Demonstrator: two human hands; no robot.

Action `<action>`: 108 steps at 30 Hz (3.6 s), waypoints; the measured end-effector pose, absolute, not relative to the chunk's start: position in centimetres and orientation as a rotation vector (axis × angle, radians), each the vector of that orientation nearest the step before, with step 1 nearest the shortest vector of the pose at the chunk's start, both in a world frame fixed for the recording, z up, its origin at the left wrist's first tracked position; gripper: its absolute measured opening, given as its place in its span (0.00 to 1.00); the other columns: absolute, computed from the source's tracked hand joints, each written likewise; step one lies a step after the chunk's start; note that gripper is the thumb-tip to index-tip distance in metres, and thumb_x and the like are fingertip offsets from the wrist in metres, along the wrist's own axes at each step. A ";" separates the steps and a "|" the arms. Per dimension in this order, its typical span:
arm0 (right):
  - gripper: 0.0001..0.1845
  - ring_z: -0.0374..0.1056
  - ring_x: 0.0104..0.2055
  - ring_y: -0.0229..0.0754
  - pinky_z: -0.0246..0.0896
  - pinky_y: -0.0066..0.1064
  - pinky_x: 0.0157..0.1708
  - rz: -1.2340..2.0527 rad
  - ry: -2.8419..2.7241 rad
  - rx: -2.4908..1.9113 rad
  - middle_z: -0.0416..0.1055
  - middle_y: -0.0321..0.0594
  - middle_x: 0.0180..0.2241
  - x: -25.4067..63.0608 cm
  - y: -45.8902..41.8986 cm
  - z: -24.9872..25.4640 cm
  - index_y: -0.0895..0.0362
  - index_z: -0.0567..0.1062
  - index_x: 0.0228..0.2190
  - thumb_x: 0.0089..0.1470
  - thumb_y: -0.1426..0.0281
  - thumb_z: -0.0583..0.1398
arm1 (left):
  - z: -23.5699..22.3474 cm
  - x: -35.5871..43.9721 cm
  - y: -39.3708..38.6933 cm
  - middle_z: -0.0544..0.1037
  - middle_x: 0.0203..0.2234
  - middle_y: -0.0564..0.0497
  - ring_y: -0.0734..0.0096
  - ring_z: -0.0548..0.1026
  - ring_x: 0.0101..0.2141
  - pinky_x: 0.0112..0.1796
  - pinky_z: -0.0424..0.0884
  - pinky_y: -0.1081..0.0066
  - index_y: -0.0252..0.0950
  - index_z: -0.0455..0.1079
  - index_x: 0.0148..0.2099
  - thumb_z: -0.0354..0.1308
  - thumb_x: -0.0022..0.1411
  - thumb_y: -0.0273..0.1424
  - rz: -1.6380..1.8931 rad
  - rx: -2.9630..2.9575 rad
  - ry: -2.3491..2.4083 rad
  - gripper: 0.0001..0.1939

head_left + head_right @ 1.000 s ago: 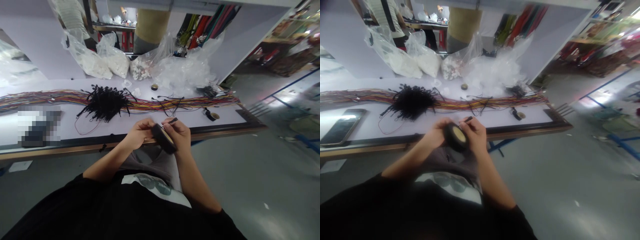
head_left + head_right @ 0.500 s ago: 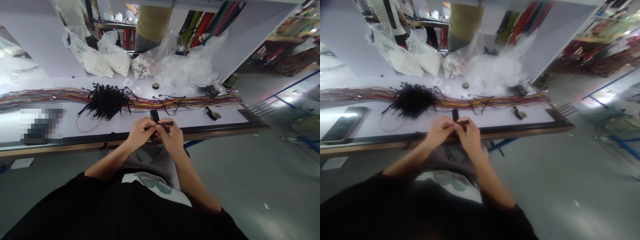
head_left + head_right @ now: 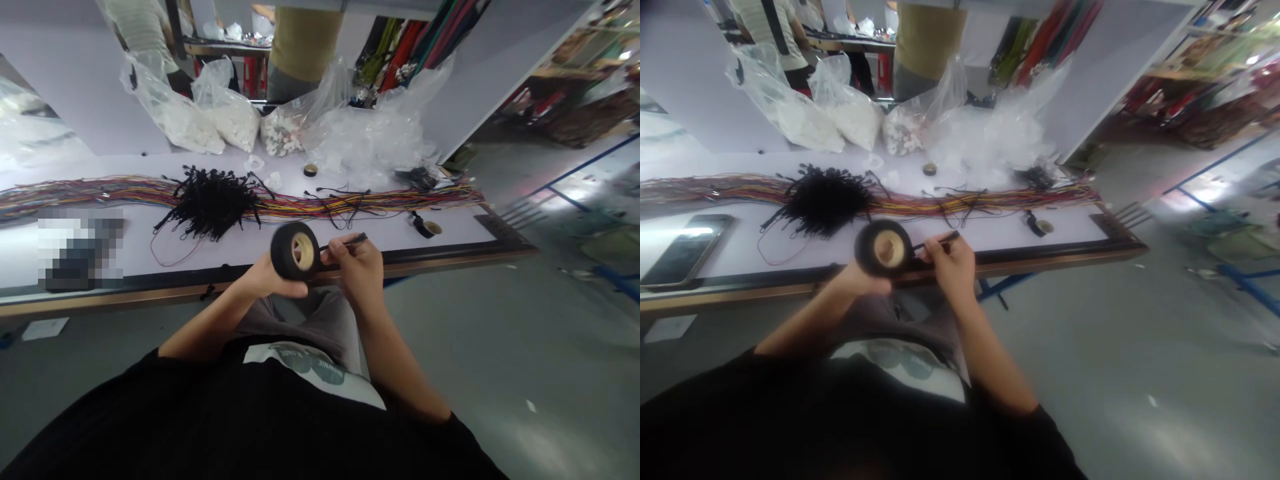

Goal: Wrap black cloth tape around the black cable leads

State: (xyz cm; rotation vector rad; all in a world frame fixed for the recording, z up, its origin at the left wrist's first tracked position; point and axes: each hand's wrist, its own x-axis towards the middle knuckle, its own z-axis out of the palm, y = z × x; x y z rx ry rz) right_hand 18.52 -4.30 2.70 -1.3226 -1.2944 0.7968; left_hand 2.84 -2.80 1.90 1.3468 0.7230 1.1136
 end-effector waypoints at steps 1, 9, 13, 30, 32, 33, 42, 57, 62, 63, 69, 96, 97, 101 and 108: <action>0.09 0.66 0.21 0.38 0.62 0.31 0.27 0.803 -1.310 -1.338 0.69 0.32 0.17 18.7 -4.2 2.9 0.55 0.69 0.23 0.47 0.64 0.59 | 2.0 2.4 -2.8 0.73 0.33 0.49 0.63 0.72 0.37 0.38 0.70 0.66 0.37 0.69 0.35 0.74 0.17 0.44 1.055 1.437 0.675 0.37; 0.07 0.63 0.23 0.35 0.59 0.30 0.28 0.718 -1.471 -1.376 0.66 0.30 0.18 18.7 -5.1 4.3 0.55 0.69 0.21 0.45 0.67 0.61 | 0.4 3.4 -2.1 0.69 0.28 0.54 0.75 0.67 0.30 0.32 0.64 0.75 0.37 0.65 0.34 0.58 0.53 0.31 1.181 1.736 0.925 0.06; 0.08 0.60 0.18 0.34 0.58 0.28 0.21 0.921 -1.432 -1.286 0.63 0.27 0.16 18.1 -5.0 3.3 0.54 0.69 0.26 0.48 0.63 0.59 | 0.3 4.5 -2.3 0.70 0.23 0.54 0.75 0.68 0.28 0.33 0.63 0.73 0.37 0.65 0.26 0.53 0.54 0.25 1.281 1.819 1.018 0.05; 0.10 0.65 0.22 0.35 0.59 0.28 0.23 0.769 -1.310 -1.203 0.69 0.32 0.20 18.1 -4.5 1.7 0.54 0.66 0.22 0.47 0.63 0.60 | 1.2 2.5 -2.4 0.70 0.26 0.51 0.71 0.69 0.26 0.26 0.66 0.70 0.38 0.67 0.37 0.64 0.42 0.51 0.959 1.303 0.585 0.26; 0.11 0.59 0.17 0.33 0.53 0.26 0.19 0.860 -1.254 -1.250 0.64 0.29 0.16 18.7 -4.2 2.0 0.55 0.66 0.21 0.46 0.62 0.61 | 1.7 2.0 -2.6 0.71 0.33 0.49 0.65 0.71 0.36 0.36 0.69 0.67 0.38 0.67 0.39 0.72 0.29 0.44 0.934 1.490 0.545 0.33; 0.11 0.58 0.17 0.32 0.53 0.26 0.19 0.877 -1.282 -1.261 0.63 0.28 0.15 18.9 -4.2 2.2 0.55 0.66 0.20 0.46 0.63 0.61 | 1.8 1.8 -2.7 0.71 0.36 0.48 0.64 0.71 0.38 0.38 0.69 0.67 0.38 0.67 0.40 0.74 0.24 0.42 0.902 1.600 0.511 0.37; 0.07 0.62 0.21 0.33 0.59 0.27 0.23 0.857 -1.492 -1.207 0.66 0.30 0.22 18.6 -4.9 3.0 0.54 0.69 0.25 0.48 0.65 0.60 | 0.7 4.1 -2.5 0.67 0.22 0.56 0.77 0.65 0.27 0.31 0.62 0.74 0.36 0.64 0.27 0.55 0.54 0.25 1.253 1.832 1.000 0.05; 0.09 0.66 0.22 0.35 0.62 0.29 0.25 0.749 -1.318 -1.187 0.71 0.32 0.22 18.4 -4.6 2.0 0.54 0.68 0.21 0.46 0.65 0.62 | 0.5 2.8 -2.5 0.68 0.20 0.55 0.79 0.65 0.19 0.18 0.60 0.77 0.35 0.66 0.37 0.64 0.44 0.48 1.018 1.192 0.490 0.25; 0.10 0.58 0.17 0.32 0.52 0.26 0.19 0.795 -1.238 -1.280 0.63 0.28 0.15 19.4 -4.1 2.8 0.55 0.67 0.19 0.43 0.65 0.63 | 0.6 1.5 -2.6 0.69 0.42 0.46 0.65 0.70 0.39 0.37 0.69 0.68 0.38 0.63 0.47 0.74 0.24 0.43 0.908 1.636 0.428 0.45; 0.10 0.60 0.19 0.32 0.54 0.26 0.21 0.761 -1.306 -1.296 0.65 0.29 0.16 19.5 -4.3 3.2 0.55 0.68 0.19 0.42 0.66 0.63 | 0.7 1.4 -2.6 0.69 0.40 0.47 0.66 0.70 0.36 0.34 0.69 0.69 0.38 0.62 0.48 0.73 0.25 0.45 0.829 1.666 0.388 0.46; 0.10 0.64 0.25 0.35 0.58 0.29 0.29 0.623 -1.518 -1.339 0.67 0.30 0.20 19.0 -5.2 3.9 0.55 0.68 0.20 0.46 0.65 0.61 | 1.0 3.3 -2.2 0.70 0.27 0.54 0.76 0.68 0.29 0.33 0.66 0.73 0.36 0.65 0.34 0.57 0.55 0.32 1.077 1.751 0.860 0.05; 0.14 0.61 0.17 0.34 0.56 0.27 0.20 0.716 -1.334 -1.461 0.67 0.31 0.15 19.6 -4.5 3.5 0.56 0.68 0.18 0.41 0.61 0.64 | 0.9 0.9 -2.2 0.70 0.33 0.52 0.75 0.69 0.29 0.28 0.66 0.74 0.39 0.63 0.45 0.73 0.28 0.44 0.756 1.538 0.369 0.40; 0.13 0.62 0.18 0.34 0.56 0.27 0.20 0.695 -1.363 -1.449 0.68 0.31 0.15 19.6 -4.6 3.8 0.56 0.69 0.19 0.41 0.61 0.65 | 0.8 1.1 -2.1 0.69 0.29 0.54 0.77 0.66 0.25 0.25 0.63 0.75 0.39 0.63 0.43 0.70 0.34 0.47 0.736 1.504 0.382 0.35; 0.12 0.64 0.20 0.35 0.58 0.27 0.22 0.706 -1.475 -1.384 0.68 0.31 0.16 19.3 -5.0 4.4 0.55 0.70 0.18 0.40 0.62 0.65 | 0.6 2.8 -2.1 0.65 0.23 0.58 0.81 0.62 0.23 0.25 0.60 0.76 0.36 0.62 0.34 0.61 0.52 0.40 0.923 1.448 0.687 0.15; 0.08 0.62 0.17 0.34 0.57 0.27 0.20 0.919 -1.441 -1.317 0.63 0.26 0.16 18.7 -5.4 3.1 0.54 0.68 0.25 0.46 0.63 0.61 | 1.2 4.5 -3.0 0.70 0.23 0.54 0.74 0.68 0.29 0.34 0.64 0.71 0.35 0.66 0.25 0.57 0.54 0.28 1.129 1.742 1.044 0.06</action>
